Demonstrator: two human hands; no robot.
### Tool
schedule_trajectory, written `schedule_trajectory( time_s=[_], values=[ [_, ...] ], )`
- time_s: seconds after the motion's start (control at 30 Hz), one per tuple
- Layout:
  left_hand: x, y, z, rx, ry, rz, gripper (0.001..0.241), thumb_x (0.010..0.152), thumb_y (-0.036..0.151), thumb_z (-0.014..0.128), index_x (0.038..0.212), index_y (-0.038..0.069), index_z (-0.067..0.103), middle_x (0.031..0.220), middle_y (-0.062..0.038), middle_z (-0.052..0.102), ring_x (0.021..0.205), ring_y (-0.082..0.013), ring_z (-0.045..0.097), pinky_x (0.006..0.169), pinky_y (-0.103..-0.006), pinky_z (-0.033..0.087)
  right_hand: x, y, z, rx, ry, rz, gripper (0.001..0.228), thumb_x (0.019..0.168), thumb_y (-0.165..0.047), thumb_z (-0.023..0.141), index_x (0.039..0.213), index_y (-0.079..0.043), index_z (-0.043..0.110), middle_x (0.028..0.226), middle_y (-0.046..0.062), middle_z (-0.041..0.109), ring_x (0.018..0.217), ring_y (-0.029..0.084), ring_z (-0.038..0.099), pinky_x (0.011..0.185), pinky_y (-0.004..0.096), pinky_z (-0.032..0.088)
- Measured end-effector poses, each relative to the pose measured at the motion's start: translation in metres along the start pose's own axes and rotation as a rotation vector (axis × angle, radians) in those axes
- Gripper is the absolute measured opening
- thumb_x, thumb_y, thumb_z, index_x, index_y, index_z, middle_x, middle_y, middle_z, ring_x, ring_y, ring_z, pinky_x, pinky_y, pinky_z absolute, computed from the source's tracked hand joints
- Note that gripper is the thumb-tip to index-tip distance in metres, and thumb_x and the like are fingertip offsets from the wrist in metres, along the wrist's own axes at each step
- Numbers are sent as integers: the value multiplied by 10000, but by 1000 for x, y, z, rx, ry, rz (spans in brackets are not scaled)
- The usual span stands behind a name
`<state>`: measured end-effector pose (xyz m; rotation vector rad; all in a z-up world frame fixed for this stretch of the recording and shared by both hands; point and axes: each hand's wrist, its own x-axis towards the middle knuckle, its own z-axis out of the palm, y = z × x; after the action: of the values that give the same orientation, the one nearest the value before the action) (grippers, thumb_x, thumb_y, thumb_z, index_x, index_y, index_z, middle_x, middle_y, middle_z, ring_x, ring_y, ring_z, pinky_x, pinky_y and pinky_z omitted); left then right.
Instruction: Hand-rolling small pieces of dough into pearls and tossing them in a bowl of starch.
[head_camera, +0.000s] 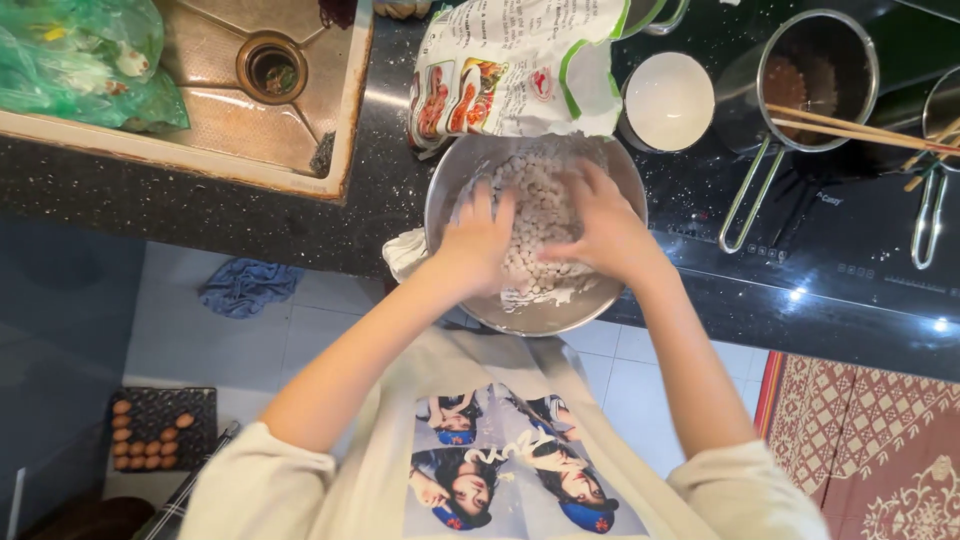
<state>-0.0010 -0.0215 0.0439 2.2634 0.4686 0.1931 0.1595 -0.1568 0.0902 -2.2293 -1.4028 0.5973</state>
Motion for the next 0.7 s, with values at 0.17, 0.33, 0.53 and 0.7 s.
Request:
schedule_trajectory(
  time_s=[0.17, 0.33, 0.53, 0.7],
  values=[
    [0, 6, 19, 545, -364, -168, 1374, 415, 477, 980, 1530, 109, 267, 1570, -189, 236, 1339, -436, 378, 966, -600, 448, 21, 13, 32, -292, -284, -276, 1415, 303, -460, 991, 1493, -53, 344, 1457, 317, 390, 1268, 525, 472, 1008, 490, 443],
    [25, -73, 83, 362, -42, -123, 877, 695, 133, 825, 1467, 59, 415, 1476, -257, 407, 1233, -463, 524, 909, -513, 535, 26, 32, 68, 30, -369, 94, 1118, 620, -422, 895, 1513, -53, 333, 1371, 277, 562, 1198, 444, 606, 1001, 487, 501],
    [42, -50, 29, -345, -36, -359, 362, 785, 2, 645, 1147, -16, 628, 1010, -259, 689, 904, -416, 726, 796, -474, 605, 30, 77, 67, 497, -386, 263, 729, 763, -292, 766, 1384, 13, 535, 1281, 247, 681, 1172, 359, 674, 975, 439, 530],
    [22, -44, 5, -170, -157, -219, 198, 939, 164, 670, 1003, -11, 738, 864, -260, 710, 803, -419, 701, 790, -465, 566, 14, 38, -1, 253, -394, 8, 539, 774, -285, 745, 1249, -37, 682, 1263, 202, 708, 1164, 304, 672, 1014, 400, 482]
  ],
)
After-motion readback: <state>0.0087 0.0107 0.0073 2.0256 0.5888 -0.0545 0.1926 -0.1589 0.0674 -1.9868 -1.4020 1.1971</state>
